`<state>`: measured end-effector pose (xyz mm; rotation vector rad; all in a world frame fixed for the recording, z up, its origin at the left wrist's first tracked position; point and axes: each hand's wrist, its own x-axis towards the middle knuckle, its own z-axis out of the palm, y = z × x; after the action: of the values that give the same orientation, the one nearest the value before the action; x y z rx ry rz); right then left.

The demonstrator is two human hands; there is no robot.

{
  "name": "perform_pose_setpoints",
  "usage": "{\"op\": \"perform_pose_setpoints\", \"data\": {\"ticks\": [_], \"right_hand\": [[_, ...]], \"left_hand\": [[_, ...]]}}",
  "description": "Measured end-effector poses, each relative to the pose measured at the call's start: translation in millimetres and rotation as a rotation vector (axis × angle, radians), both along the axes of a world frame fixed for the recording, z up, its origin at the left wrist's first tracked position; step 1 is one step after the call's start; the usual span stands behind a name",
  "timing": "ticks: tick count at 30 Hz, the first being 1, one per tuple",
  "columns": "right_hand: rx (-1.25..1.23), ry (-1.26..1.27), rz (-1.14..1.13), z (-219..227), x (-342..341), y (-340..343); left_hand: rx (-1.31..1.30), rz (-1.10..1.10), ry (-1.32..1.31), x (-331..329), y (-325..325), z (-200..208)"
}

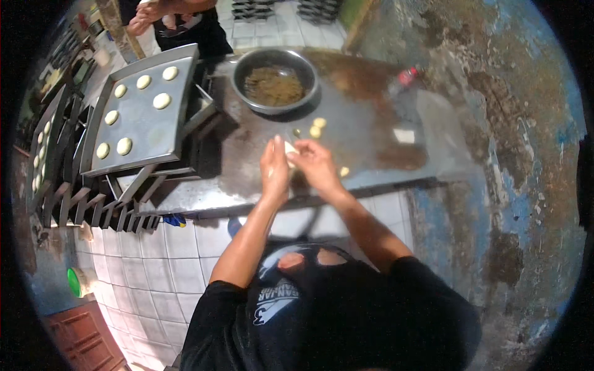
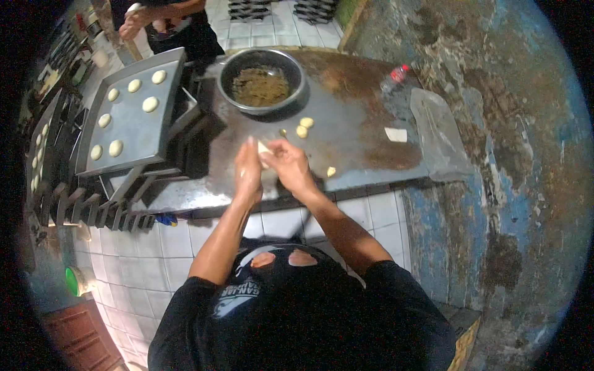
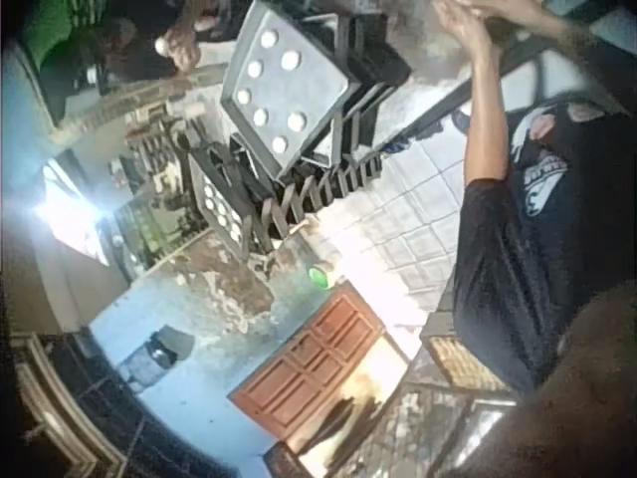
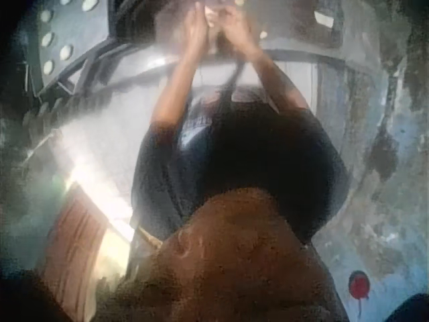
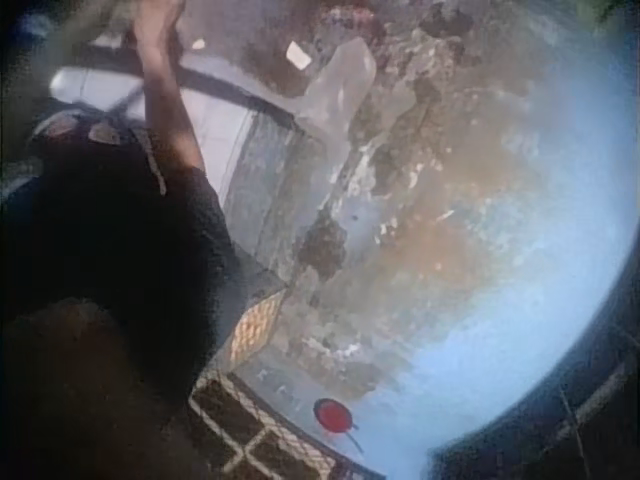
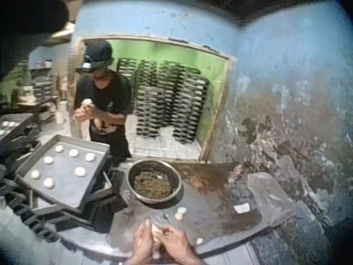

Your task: The person prepares small dough portions by hand and places them onto metal baking trays. The person fills each dough piece with a mixture from a bowl and rolls it into a bun shape before arranging it on the tray.

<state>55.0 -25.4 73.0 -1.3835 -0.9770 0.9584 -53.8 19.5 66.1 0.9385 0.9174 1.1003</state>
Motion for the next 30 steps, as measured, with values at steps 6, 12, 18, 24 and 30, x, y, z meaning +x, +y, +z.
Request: {"op": "perform_pose_setpoints", "data": {"ticks": [6,12,18,24,30], "right_hand": [[0.059,0.201,0.012,-3.4,55.2,16.7],[0.039,-0.727,0.442,-51.2,74.1,77.1],[-0.176,-0.432,0.214,-59.5,168.9,259.7],[-0.329,-0.776,0.224,-121.0,226.7,396.5],[-0.290,-0.560,0.643,-121.1,235.2,407.1]], "left_hand": [[0.047,-0.044,0.046,40.0,27.2,-21.2],[-0.022,-0.373,0.394,28.1,61.8,-135.9],[-0.145,-0.247,0.139,41.3,157.3,-116.2],[-0.185,-0.126,0.075,36.8,233.6,-127.1],[-0.233,-0.105,0.098,39.0,238.3,-125.2]]}}
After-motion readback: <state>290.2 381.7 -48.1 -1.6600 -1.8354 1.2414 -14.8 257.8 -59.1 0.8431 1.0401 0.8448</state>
